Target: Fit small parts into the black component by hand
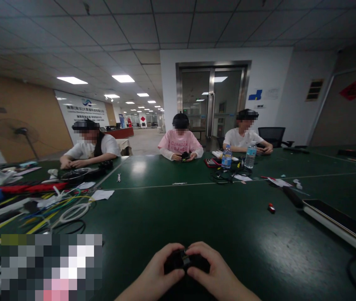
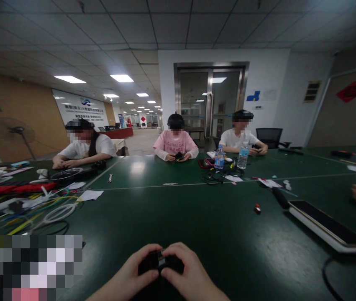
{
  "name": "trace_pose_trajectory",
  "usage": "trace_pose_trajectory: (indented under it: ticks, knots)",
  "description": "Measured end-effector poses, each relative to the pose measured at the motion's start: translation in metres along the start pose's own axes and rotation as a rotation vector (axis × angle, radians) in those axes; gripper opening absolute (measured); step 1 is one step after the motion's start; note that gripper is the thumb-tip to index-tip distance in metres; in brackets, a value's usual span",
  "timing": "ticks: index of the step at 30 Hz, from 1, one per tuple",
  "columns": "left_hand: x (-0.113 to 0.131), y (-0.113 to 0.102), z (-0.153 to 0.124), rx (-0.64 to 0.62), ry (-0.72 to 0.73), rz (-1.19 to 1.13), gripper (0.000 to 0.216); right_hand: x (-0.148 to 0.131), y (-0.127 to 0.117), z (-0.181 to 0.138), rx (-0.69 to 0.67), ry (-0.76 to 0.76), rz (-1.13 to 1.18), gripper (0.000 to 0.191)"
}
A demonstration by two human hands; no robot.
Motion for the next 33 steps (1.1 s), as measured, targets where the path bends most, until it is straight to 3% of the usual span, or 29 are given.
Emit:
trace_pose_trajectory:
  ticks: [14, 21, 27, 33]
  knots:
    - [-0.006, 0.002, 0.000, -0.004, -0.040, 0.024, 0.043, -0.002, 0.000, 0.000, 0.003, -0.010, -0.011, 0.018]
    - [-0.012, 0.003, 0.001, 0.008, -0.065, 0.039, 0.059, -0.001, -0.001, 0.000, 0.013, -0.030, -0.014, 0.020]
    - [0.000, 0.004, 0.002, -0.029, -0.052, 0.065, 0.044, -0.002, 0.000, 0.000, 0.004, -0.017, -0.009, 0.021]
    - [-0.001, 0.005, 0.001, -0.044, -0.044, 0.057, 0.042, 0.000, 0.000, -0.001, 0.000, -0.006, -0.007, 0.022]
Point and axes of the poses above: each hand's wrist, its own z-axis towards the middle knuckle, its own y-axis out of the palm, x = y × z, the point moved 9 cm from there along z, towards the middle knuckle, and after that the axes turned 12 degrees about z, right-handed, at the moved point
